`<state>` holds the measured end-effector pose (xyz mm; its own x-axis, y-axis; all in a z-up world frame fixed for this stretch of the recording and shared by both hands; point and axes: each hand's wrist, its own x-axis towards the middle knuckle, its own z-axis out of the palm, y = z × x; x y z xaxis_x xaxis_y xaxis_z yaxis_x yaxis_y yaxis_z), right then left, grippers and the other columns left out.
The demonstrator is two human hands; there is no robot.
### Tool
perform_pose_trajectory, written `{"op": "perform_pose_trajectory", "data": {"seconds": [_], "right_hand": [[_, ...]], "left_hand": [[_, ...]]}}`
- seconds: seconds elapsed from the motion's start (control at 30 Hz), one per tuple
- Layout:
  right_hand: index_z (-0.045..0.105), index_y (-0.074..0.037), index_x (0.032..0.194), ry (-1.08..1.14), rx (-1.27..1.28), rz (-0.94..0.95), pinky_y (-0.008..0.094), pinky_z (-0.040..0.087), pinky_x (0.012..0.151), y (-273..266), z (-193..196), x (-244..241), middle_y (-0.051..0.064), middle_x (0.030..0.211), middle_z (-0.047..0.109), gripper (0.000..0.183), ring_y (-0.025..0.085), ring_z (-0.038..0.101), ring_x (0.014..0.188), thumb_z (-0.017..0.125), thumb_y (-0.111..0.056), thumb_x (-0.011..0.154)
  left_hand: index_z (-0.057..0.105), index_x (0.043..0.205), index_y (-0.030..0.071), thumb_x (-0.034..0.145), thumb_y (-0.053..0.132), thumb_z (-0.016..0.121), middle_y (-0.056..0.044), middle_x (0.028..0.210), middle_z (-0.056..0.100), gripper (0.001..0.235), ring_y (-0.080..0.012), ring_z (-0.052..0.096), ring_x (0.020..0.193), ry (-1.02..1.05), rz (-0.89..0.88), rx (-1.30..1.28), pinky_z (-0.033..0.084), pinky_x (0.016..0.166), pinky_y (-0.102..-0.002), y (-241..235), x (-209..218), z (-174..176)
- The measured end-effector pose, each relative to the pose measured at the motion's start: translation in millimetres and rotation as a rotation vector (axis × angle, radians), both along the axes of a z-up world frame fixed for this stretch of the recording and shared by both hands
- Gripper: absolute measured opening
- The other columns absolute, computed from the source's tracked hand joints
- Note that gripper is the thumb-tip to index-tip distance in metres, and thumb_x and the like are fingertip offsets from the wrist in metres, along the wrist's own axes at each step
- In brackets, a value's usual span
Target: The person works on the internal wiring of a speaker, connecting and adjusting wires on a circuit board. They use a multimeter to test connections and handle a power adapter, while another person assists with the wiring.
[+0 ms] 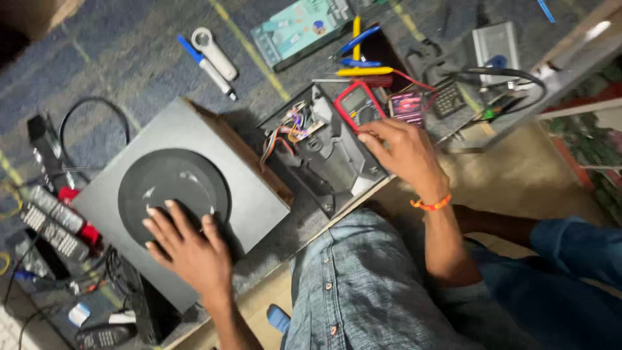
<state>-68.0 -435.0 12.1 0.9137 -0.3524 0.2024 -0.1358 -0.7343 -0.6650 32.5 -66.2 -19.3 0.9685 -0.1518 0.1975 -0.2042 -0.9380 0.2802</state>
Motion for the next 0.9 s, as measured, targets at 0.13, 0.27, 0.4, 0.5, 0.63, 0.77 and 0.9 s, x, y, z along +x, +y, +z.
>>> {"op": "perform_pose_trajectory", "data": {"seconds": [0.13, 0.27, 0.4, 0.5, 0.63, 0.77, 0.9], "right_hand": [[0.074, -0.005, 0.107, -0.022, -0.103, 0.022, 0.040, 0.054, 0.070, 4.9, 15.4, -7.2, 0.013, 0.097, 0.073, 0.017, 0.032, 0.071, 0.080, 0.072, -0.019, 0.097], [0.074, -0.005, 0.109, -0.063, -0.121, 0.023, 0.040, 0.055, 0.072, -2.7, 20.0, -16.2, 0.013, 0.096, 0.073, 0.016, 0.032, 0.071, 0.083, 0.071, -0.017, 0.099], [0.074, -0.005, 0.107, -0.153, -0.143, -0.030, 0.038, 0.055, 0.074, -30.9, 22.3, -28.6, 0.010, 0.097, 0.073, 0.013, 0.028, 0.071, 0.083, 0.073, -0.015, 0.098], [0.076, -0.005, 0.108, -0.145, -0.162, -0.195, 0.036, 0.054, 0.074, -70.4, 32.9, -54.1, 0.010, 0.094, 0.072, 0.012, 0.024, 0.069, 0.079, 0.074, -0.012, 0.098], [0.074, 0.002, 0.116, -0.419, -0.223, -0.380, 0.028, 0.057, 0.078, -148.8, 50.5, -104.4, 0.010, 0.092, 0.074, 0.012, 0.017, 0.073, 0.084, 0.066, -0.006, 0.113], [0.070, 0.002, 0.120, -0.506, -0.082, -0.541, 0.027, 0.058, 0.078, -249.5, 32.1, -135.1, 0.008, 0.096, 0.071, 0.013, 0.015, 0.073, 0.089, 0.062, -0.006, 0.114], [0.073, -0.001, 0.115, -0.275, -0.111, -0.572, 0.031, 0.055, 0.076, -333.3, -32.9, -135.3, 0.009, 0.094, 0.072, 0.014, 0.015, 0.071, 0.084, 0.065, -0.012, 0.116]], "left_hand": [[0.025, 0.165, -0.002, 0.111, 0.043, 0.044, -0.028, 0.172, 0.016, 0.073, -0.0404, 0.011, 0.160, 0.011, -0.135, -0.059, 0.008, 0.127, -0.055, 2.0, 39.3, 9.3], [0.023, 0.165, -0.002, 0.111, 0.045, 0.040, -0.025, 0.173, 0.016, 0.074, -0.0369, 0.013, 0.161, 0.036, -0.121, 0.061, 0.007, 0.127, -0.055, -5.6, 57.1, 2.8], [0.024, 0.166, -0.002, 0.111, 0.046, 0.040, -0.024, 0.174, 0.017, 0.074, -0.0361, 0.014, 0.162, 0.030, -0.131, 0.074, 0.008, 0.128, -0.055, 0.7, 56.6, -5.1], [0.027, 0.167, 0.001, 0.111, 0.047, 0.040, -0.022, 0.175, 0.019, 0.074, -0.0362, 0.015, 0.162, 0.030, -0.127, 0.071, 0.009, 0.128, -0.056, 8.3, 54.5, -8.5], [0.031, 0.169, 0.003, 0.113, 0.049, 0.043, -0.024, 0.175, 0.023, 0.073, -0.0392, 0.018, 0.163, -0.009, -0.095, 0.077, 0.012, 0.128, -0.059, 15.6, 63.5, -22.2], [0.033, 0.171, 0.001, 0.119, 0.047, 0.043, -0.027, 0.175, 0.026, 0.071, -0.0446, 0.021, 0.163, -0.072, -0.075, 0.147, 0.014, 0.127, -0.062, 35.5, 69.3, -48.6], [0.032, 0.169, 0.000, 0.123, 0.044, 0.039, -0.030, 0.171, 0.032, 0.064, -0.0487, 0.029, 0.161, -0.113, -0.001, 0.230, 0.020, 0.128, -0.063, 46.0, 79.7, -71.0]]}}
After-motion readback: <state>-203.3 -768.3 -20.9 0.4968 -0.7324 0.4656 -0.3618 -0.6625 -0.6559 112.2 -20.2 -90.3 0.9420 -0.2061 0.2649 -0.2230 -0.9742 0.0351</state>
